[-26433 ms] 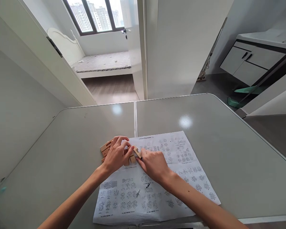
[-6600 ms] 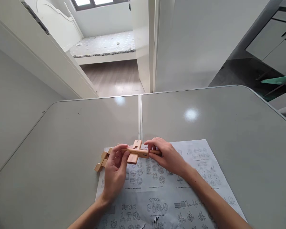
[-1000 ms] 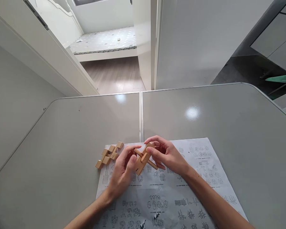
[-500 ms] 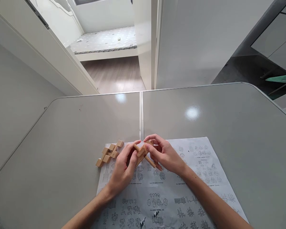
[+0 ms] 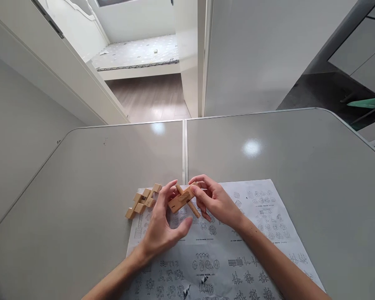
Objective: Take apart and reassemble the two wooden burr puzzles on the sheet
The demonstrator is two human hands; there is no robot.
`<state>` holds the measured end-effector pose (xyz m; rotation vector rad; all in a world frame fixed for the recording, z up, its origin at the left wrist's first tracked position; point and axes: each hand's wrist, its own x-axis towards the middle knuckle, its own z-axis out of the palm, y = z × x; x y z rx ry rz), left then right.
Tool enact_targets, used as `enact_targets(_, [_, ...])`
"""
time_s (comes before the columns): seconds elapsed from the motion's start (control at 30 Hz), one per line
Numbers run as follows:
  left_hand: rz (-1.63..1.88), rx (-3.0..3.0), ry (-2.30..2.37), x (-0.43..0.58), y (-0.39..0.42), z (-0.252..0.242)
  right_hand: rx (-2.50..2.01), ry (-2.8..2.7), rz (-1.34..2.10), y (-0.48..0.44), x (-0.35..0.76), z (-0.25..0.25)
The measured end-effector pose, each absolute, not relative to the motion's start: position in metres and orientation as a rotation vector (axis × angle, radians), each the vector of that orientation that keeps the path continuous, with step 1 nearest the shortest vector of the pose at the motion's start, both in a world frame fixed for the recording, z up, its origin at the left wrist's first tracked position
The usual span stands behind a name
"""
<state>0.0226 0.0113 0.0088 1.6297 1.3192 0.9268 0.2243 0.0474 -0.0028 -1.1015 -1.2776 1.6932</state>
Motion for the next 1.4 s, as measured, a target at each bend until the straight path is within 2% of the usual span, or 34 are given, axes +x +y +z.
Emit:
enact_targets(0.87, [0.979,1.731,1.386,0.024,0.01,0.005,-1.024,-1.26,1.757,0.047,0.23,-0.002])
enact_targets(1.13, [1.016,1.794,1.398,0.024,0.011,-0.001,-1.095,-0.944,1.799,0.046,0.23,0.001])
enact_targets(1.27, [1.047,1.776,1.349,0.024,0.011,-0.007,-1.225,-0.755,1.68,0.038,0.24,0.01])
enact_targets(1.4, [1.055,1.788,1.345,0.024,0.011,-0.009,-1.357,-0.583,1.411,0.026,0.274,0.018])
